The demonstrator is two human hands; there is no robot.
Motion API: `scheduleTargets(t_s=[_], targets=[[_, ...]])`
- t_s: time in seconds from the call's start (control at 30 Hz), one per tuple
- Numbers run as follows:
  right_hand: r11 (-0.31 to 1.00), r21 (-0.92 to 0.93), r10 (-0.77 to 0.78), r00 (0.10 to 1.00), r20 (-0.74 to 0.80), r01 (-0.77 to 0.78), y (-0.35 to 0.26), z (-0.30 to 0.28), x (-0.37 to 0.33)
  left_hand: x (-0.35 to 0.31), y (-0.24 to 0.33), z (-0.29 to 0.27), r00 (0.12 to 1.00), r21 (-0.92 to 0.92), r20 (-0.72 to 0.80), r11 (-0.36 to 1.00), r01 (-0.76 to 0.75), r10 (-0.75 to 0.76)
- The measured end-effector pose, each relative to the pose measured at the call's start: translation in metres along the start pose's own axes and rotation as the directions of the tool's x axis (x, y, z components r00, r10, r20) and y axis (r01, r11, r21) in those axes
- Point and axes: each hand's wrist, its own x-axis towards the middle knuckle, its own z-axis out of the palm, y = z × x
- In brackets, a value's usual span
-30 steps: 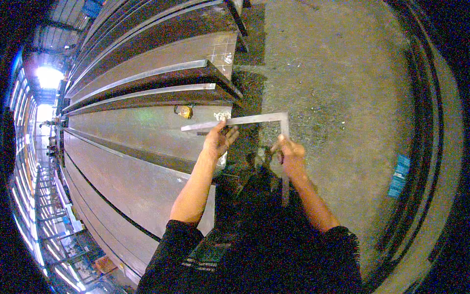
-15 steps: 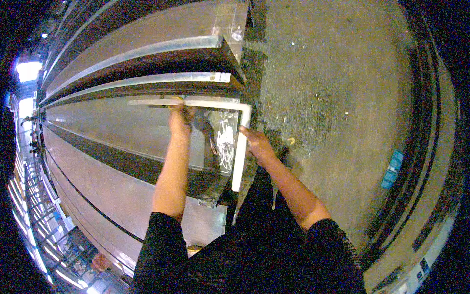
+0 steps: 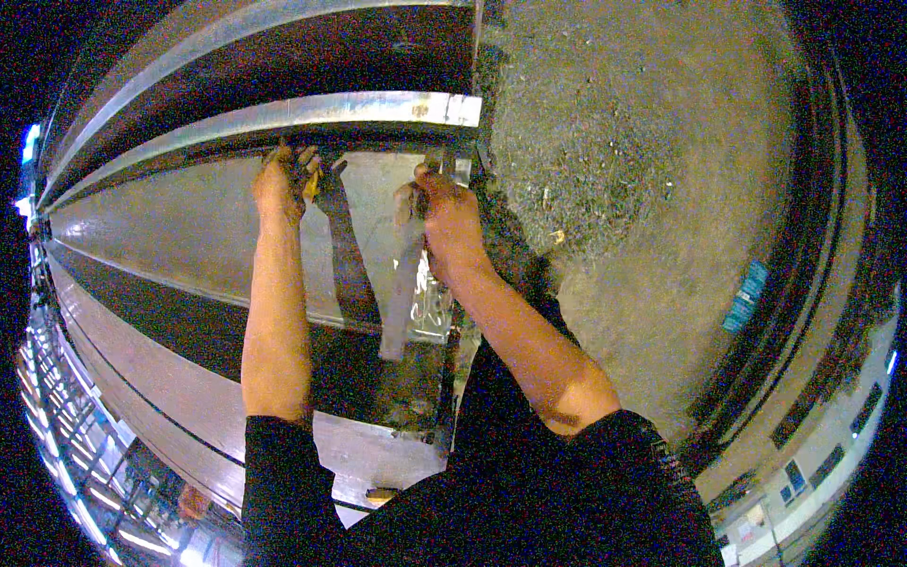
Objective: The person uses a try square and a tape measure to mark and measure metal sheets on a workbench. They draw straight lines along the square's edge and take measurements across the sheet surface.
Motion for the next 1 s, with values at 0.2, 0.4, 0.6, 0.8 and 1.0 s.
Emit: scheduleTargets(t_s=[0.2, 0.4, 0.6, 0.8, 1.0], targets=[[0.994, -0.016, 0.106, 0.993, -0.047, -0.107, -0.011, -0.008, 0.043, -0.006, -0.017, -0.022, 0.657, 0.844, 0.484, -0.109, -0.526, 0.578], [0.988, 0.122, 0.099, 0.994, -0.049, -0.093, 0.000, -0.007, 0.047, -0.019, -0.026, -0.042, 0.654, 0.734, 0.538, 0.086, -0.674, 0.532], [0.986, 0.116, 0.113, 0.992, 0.058, -0.119, 0.004, -0.019, 0.052, -0.016, -0.032, -0.037, 0.705, 0.862, 0.471, -0.107, -0.495, 0.530], [0.985, 0.108, 0.129, 0.991, 0.042, -0.133, 0.006, -0.027, 0.054, -0.029, -0.020, -0.073, 0.845, 0.911, 0.403, -0.061, -0.408, 0.352], [0.960, -0.131, 0.242, 0.968, -0.061, -0.248, -0.036, -0.054, -0.030, -0.053, -0.028, -0.133, 0.810, 0.833, 0.535, -0.310, -0.457, 0.242]])
